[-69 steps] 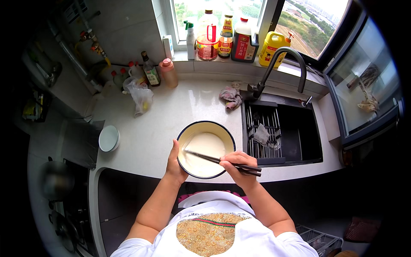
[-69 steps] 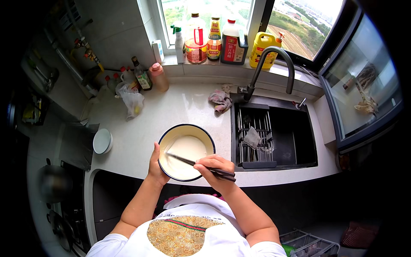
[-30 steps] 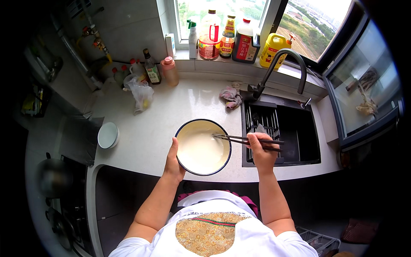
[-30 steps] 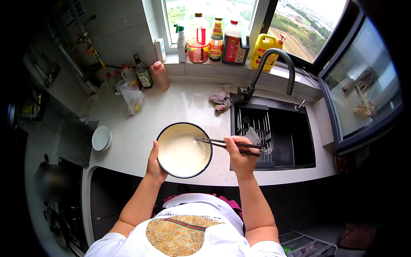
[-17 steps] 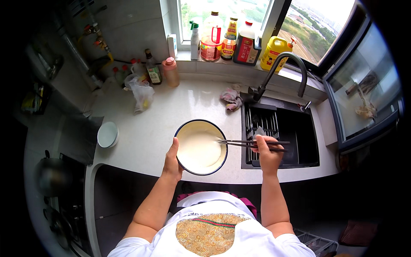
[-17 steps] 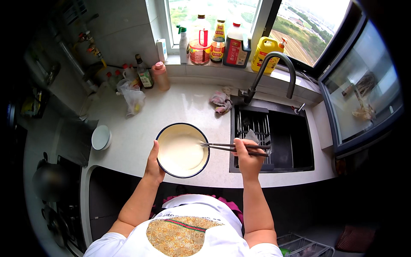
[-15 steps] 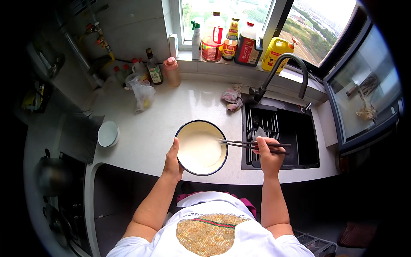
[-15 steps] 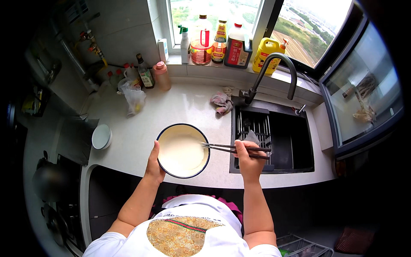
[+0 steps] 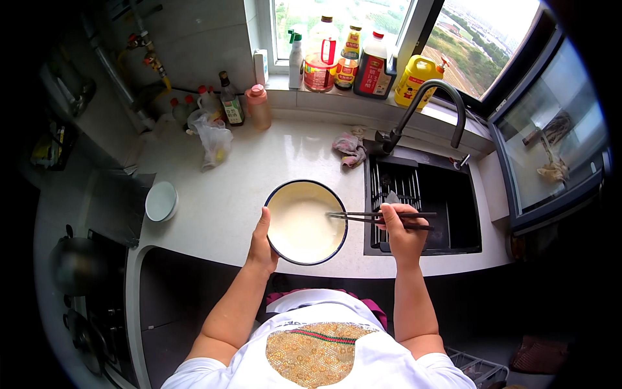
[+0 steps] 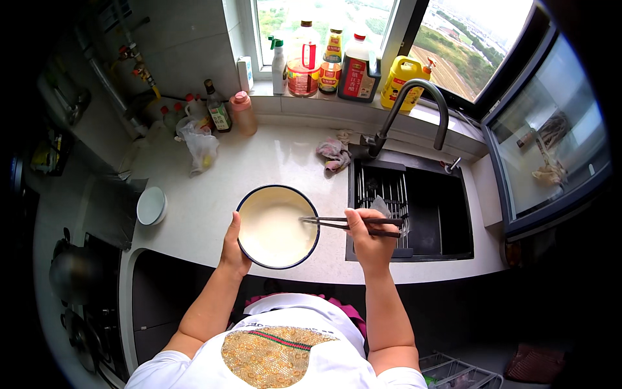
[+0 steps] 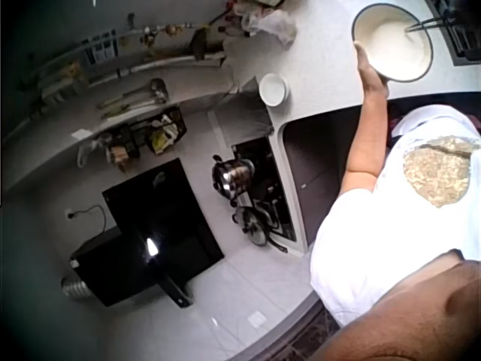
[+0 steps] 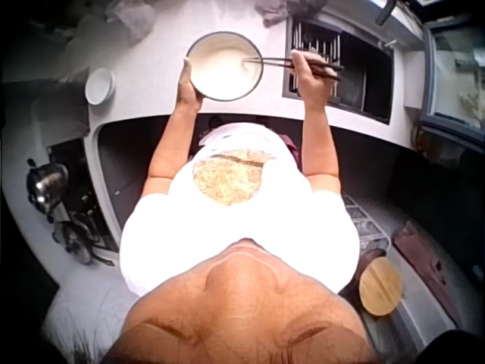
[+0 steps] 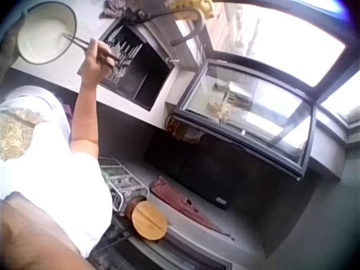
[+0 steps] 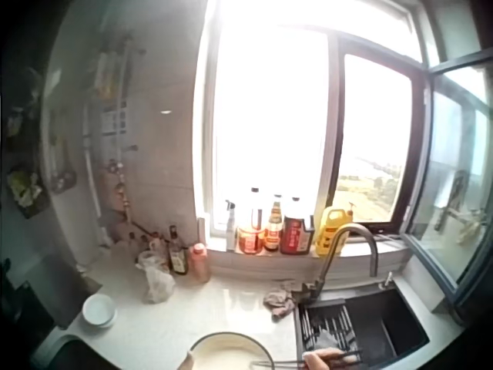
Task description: The person whisks a pale yellow liquid in a white and black bowl using a pair of chopsticks.
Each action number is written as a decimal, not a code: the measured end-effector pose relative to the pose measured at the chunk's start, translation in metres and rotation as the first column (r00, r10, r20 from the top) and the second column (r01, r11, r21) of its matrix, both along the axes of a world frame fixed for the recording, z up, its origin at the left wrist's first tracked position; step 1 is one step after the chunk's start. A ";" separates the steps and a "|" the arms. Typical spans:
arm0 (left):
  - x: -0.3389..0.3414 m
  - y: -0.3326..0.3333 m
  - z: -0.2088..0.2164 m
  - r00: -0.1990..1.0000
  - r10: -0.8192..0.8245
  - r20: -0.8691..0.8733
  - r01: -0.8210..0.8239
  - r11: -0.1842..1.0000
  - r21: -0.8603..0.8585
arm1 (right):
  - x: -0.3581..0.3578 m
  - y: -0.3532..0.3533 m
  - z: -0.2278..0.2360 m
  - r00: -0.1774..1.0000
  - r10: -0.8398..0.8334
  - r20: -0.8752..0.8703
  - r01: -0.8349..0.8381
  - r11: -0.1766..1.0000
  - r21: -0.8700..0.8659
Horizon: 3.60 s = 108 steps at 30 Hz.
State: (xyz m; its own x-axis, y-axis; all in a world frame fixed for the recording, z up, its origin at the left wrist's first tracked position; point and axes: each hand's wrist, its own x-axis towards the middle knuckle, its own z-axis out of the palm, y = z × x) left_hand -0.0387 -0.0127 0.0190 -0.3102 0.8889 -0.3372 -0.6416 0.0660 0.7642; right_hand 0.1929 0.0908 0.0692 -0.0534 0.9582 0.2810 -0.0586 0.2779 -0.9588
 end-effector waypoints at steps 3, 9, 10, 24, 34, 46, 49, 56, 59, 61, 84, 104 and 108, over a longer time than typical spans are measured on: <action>-0.002 -0.001 0.002 1.000 -0.005 0.004 0.005 1.000 0.006 | 0.005 0.004 0.004 0.998 -0.057 0.020 0.056 0.998 0.019; 0.002 -0.003 0.001 0.999 -0.023 0.022 0.023 1.000 -0.004 | 0.000 0.001 0.007 0.998 -0.006 0.070 0.002 0.998 0.067; 0.003 -0.002 0.002 0.999 -0.025 0.022 0.025 1.000 -0.004 | -0.002 0.003 0.007 0.998 0.005 0.055 -0.008 0.999 0.052; -0.001 0.000 0.001 1.000 -0.025 0.013 0.025 1.000 0.003 | 0.003 0.006 0.014 0.997 -0.031 0.077 0.024 0.995 0.094; -0.004 0.001 0.002 0.999 0.010 0.032 -0.010 1.000 0.014 | 0.002 0.006 0.016 0.996 0.034 0.084 -0.037 0.999 0.040; -0.003 0.000 0.001 1.000 -0.006 0.002 0.006 1.000 0.015 | 0.002 0.003 0.022 0.995 0.003 0.101 -0.008 0.999 0.051; -0.001 -0.002 -0.001 0.999 0.025 0.022 -0.025 1.000 -0.010 | 0.002 0.001 0.019 0.995 0.057 0.082 -0.056 0.998 -0.019; -0.003 -0.002 -0.001 1.000 0.001 0.004 -0.001 1.000 0.011 | 0.009 -0.001 0.020 0.989 -0.003 0.148 0.013 0.998 -0.068; -0.001 -0.002 0.000 1.000 0.001 0.009 -0.001 1.000 -0.003 | 0.010 -0.001 0.021 0.998 0.036 0.056 -0.031 0.996 -0.085; 0.003 -0.002 0.004 1.000 0.000 0.017 0.000 1.000 0.002 | 0.005 -0.002 0.015 0.994 0.113 0.003 -0.112 0.986 -0.122; 0.016 -0.002 -0.008 0.987 0.088 0.132 -0.095 0.994 0.049 | 0.000 -0.009 0.013 0.993 0.116 -0.027 -0.119 0.965 -0.232; 0.017 -0.002 -0.004 0.989 0.054 0.135 -0.063 0.996 0.065 | 0.011 0.011 0.004 0.985 0.169 0.044 -0.142 0.922 -0.359; 0.024 -0.001 -0.009 0.987 0.039 0.157 -0.046 0.998 0.043 | -0.005 0.006 -0.010 0.991 0.126 0.037 -0.120 0.984 -0.133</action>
